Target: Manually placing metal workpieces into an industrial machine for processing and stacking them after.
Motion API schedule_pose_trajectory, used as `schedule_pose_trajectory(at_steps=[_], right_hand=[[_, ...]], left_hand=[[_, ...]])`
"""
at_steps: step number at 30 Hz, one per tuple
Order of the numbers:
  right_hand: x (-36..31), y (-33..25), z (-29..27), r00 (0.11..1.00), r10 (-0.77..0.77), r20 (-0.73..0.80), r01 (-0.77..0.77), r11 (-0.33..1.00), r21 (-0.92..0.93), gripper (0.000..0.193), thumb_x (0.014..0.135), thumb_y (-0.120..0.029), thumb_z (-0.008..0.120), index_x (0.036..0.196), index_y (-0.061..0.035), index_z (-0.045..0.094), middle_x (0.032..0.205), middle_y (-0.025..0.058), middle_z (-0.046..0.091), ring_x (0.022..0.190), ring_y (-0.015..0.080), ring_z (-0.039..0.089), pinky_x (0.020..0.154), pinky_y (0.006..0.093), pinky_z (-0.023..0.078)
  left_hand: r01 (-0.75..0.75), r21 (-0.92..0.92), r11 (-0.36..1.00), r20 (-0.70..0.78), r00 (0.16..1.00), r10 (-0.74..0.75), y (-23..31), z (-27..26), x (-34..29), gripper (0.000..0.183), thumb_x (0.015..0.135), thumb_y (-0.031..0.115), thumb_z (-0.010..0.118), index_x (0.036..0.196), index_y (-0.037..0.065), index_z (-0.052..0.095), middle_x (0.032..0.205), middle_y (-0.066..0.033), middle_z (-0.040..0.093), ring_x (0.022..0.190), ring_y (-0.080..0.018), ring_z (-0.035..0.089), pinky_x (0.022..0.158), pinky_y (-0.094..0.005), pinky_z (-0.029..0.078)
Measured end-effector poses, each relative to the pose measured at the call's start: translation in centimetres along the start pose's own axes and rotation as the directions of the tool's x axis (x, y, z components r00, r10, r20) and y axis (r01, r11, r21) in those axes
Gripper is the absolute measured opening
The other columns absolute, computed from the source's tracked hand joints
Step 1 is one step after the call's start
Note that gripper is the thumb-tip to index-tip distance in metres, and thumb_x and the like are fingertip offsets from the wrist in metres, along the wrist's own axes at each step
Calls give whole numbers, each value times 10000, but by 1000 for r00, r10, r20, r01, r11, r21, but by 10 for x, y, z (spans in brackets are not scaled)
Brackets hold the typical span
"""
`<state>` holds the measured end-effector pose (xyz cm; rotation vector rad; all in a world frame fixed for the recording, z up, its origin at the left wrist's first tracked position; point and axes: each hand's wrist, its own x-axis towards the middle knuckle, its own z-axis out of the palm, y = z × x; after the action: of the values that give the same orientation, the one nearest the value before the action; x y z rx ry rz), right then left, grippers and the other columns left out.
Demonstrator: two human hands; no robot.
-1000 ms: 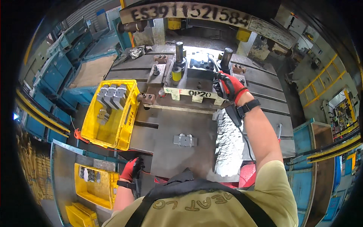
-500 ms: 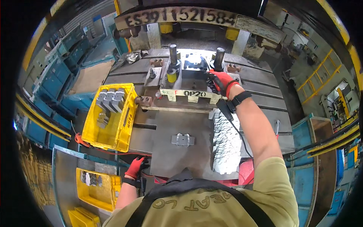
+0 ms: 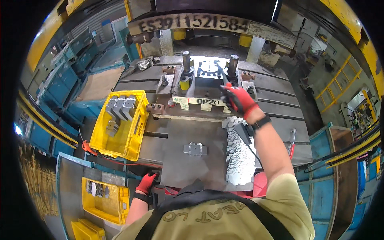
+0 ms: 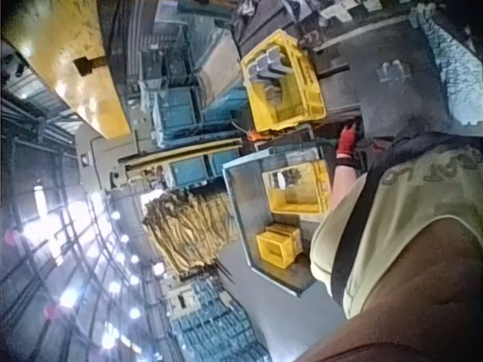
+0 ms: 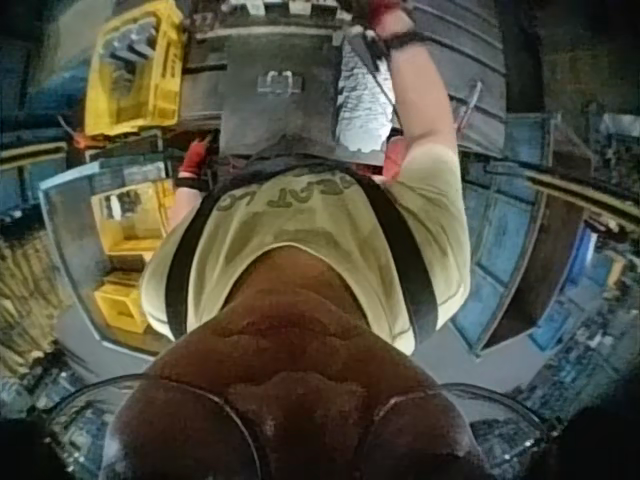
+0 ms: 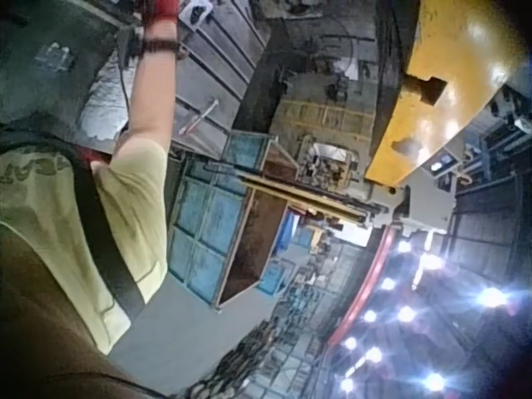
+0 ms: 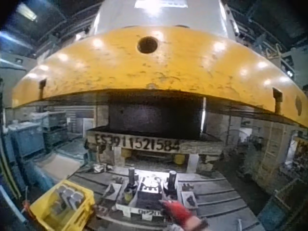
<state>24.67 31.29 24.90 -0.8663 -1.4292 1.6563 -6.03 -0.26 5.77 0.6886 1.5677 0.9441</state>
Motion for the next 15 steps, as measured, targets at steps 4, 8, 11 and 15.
schedule_pose_trajectory(at_steps=[4,8,11,15], right_hand=[[-109,4,-25,959,-237,-154,229,971,-67,159,712,-101,484,858,-38,489,708,41,502,569,126,478,491,241,366],[-220,36,-52,737,-72,-673,161,985,70,134,714,-103,489,829,-53,442,638,20,466,538,120,466,458,233,376],[-310,119,-111,435,-35,-900,52,999,-13,156,748,-221,437,751,-65,449,534,22,410,427,128,414,378,226,321],[-364,171,-87,267,426,-865,-140,905,402,153,745,-212,464,776,-62,459,561,49,467,380,145,418,354,248,350]], left_hand=[[263,-166,950,180,956,-233,-32,-3,-1,406,734,320,490,1024,45,418,945,-87,475,846,-200,478,621,-322,448],[-307,107,946,477,850,222,-63,1,-7,415,741,307,475,1055,52,385,997,-69,455,859,-171,465,690,-299,419],[-411,151,899,554,789,267,-65,15,5,413,737,292,482,1059,54,381,1000,-68,454,866,-169,461,698,-297,415],[-355,156,922,522,822,229,-67,21,10,412,731,271,491,1064,58,375,1005,-67,451,876,-166,457,708,-296,409]])
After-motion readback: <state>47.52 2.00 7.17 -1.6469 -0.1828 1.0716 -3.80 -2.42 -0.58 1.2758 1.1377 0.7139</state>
